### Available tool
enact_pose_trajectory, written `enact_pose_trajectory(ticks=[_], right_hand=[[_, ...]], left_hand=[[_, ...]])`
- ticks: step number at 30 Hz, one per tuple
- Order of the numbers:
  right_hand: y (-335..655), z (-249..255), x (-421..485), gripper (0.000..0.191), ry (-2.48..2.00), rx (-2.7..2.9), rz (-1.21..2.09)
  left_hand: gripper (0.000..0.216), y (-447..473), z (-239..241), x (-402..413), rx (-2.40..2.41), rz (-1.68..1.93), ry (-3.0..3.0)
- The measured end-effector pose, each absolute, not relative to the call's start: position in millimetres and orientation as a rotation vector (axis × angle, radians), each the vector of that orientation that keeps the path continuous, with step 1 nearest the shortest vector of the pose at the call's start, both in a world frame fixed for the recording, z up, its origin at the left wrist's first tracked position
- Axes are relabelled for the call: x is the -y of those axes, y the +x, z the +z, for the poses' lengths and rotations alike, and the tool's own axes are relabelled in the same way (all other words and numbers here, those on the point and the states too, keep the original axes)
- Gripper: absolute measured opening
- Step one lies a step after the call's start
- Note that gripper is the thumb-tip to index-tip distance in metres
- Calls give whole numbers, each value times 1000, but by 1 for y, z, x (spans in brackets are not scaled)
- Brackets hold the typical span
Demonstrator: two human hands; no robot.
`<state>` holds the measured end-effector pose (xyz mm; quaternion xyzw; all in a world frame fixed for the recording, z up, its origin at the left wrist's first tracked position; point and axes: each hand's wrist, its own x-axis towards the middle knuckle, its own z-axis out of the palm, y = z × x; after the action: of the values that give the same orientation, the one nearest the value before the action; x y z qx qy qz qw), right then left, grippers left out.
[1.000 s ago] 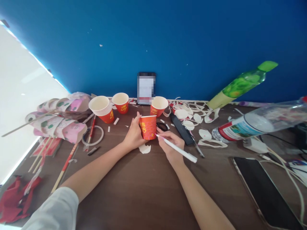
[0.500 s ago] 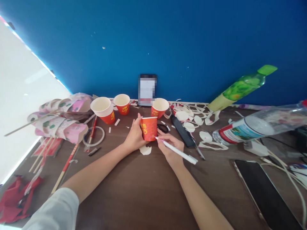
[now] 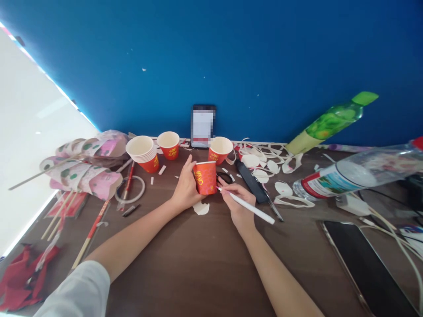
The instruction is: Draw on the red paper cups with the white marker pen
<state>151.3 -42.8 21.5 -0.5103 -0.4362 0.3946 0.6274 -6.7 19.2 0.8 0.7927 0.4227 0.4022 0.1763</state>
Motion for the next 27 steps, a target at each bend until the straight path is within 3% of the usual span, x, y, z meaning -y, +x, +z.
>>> enact_pose_trajectory(ticks=[27], right_hand=[[150,30,44,5,-1255,977,888]], left_hand=[[104,-6,8,-18,-1189,1070,2249]])
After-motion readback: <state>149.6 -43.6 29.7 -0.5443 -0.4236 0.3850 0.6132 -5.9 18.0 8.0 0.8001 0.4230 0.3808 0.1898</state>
